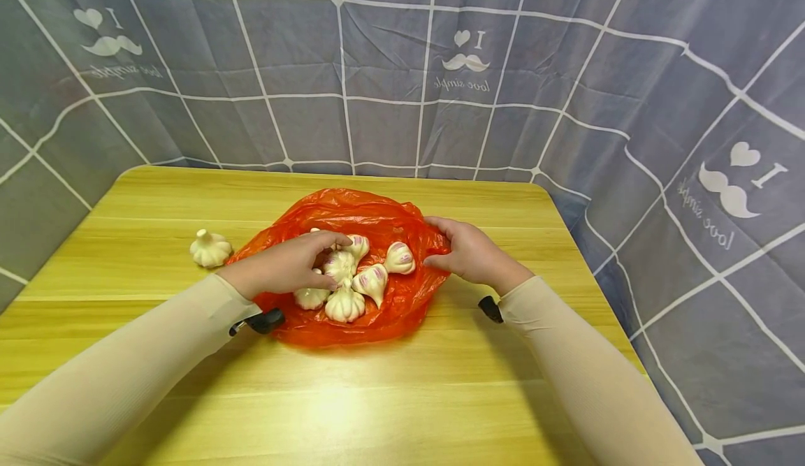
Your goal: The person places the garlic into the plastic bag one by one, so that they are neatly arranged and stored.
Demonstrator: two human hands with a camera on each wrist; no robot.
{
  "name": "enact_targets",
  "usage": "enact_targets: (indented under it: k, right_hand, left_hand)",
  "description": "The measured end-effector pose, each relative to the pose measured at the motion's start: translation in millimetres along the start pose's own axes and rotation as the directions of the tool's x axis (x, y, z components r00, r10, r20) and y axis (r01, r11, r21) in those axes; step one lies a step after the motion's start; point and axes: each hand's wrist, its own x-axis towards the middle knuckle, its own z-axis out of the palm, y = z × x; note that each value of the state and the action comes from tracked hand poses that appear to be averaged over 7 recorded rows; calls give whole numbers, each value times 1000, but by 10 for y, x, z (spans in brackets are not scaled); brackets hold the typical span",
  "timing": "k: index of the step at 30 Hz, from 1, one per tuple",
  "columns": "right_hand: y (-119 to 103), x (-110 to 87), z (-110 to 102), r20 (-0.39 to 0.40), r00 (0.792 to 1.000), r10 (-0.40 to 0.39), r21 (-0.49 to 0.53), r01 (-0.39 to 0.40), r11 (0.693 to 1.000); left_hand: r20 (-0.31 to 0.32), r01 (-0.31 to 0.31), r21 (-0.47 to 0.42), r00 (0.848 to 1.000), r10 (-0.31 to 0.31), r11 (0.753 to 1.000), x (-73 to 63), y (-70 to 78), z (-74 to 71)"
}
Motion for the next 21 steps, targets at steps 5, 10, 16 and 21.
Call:
enact_targets:
  k: [5, 10, 16, 21]
  right_hand:
    - [2, 0, 1, -2, 1000, 1, 1, -1, 1000]
    - [1, 2, -3, -1, 1000, 4, -2, -4, 1000]
    - [-4, -3, -8, 0, 1000, 4, -2, -4, 1000]
    - [-6, -2, -6, 0, 1000, 5, -14, -5, 1000]
  left_hand:
    - [-4, -5, 8, 1000, 5, 1000, 0, -9, 4]
    - [-12, -14, 8, 1000, 14, 1000, -12, -21, 3]
    - [-31, -28, -24, 999, 27, 999, -30, -41, -3]
    - [-32, -27, -31, 999, 26, 999, -55, -51, -20]
